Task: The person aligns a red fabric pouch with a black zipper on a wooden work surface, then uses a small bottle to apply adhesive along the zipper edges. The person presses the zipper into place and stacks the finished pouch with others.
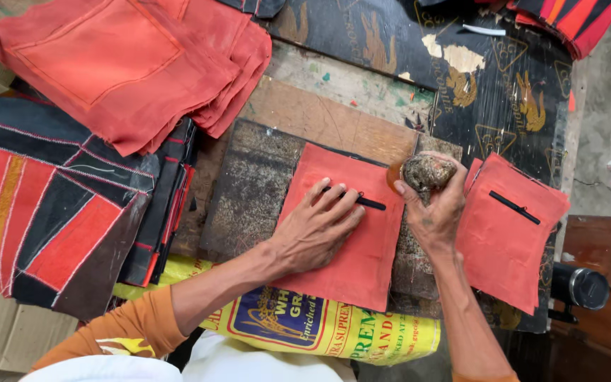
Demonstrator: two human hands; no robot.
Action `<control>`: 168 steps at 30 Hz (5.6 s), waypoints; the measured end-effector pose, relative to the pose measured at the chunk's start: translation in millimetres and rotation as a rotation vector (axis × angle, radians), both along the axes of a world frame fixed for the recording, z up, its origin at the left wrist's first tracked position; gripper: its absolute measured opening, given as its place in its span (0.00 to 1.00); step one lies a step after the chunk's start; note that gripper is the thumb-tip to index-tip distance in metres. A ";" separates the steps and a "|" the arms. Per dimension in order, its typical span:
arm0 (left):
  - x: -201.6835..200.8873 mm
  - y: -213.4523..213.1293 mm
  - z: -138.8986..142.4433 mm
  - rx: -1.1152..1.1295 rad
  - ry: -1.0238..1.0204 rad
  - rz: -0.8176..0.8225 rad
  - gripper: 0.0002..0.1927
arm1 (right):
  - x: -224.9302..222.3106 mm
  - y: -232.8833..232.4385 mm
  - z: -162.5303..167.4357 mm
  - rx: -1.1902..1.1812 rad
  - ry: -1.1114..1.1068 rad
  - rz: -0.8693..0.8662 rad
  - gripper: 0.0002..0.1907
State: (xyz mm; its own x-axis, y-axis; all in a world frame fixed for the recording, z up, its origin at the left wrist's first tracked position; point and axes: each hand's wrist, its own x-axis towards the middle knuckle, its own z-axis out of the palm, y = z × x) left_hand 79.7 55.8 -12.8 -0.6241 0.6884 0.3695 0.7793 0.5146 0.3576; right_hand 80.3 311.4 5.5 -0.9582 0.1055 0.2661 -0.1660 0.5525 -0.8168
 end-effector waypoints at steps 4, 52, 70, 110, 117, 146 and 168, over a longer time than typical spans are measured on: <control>-0.4 0.6 2.7 -0.061 0.035 0.023 0.29 | 0.9 3.9 -0.3 -0.179 0.053 0.073 0.32; -110.4 23.7 21.7 -0.022 0.047 0.171 0.15 | 78.4 -37.4 17.9 -0.268 -0.101 0.029 0.33; -10.0 5.7 -16.3 -0.103 -0.018 0.163 0.28 | 43.3 -37.0 16.0 -0.037 -0.036 -0.078 0.35; -27.4 -28.1 -3.3 0.814 -0.694 0.247 0.29 | 101.4 -88.3 55.8 -0.060 -0.124 0.178 0.32; -32.0 -28.9 -3.0 0.977 -0.780 0.188 0.28 | 81.6 -126.4 23.6 0.049 -0.082 0.317 0.35; 0.1 -7.9 17.8 0.081 -0.099 0.065 0.38 | 118.5 -32.6 30.2 -0.355 -0.194 0.087 0.32; 27.1 -5.6 3.6 -0.032 0.005 -0.026 0.29 | -19.0 -53.5 34.4 -0.273 0.014 0.102 0.31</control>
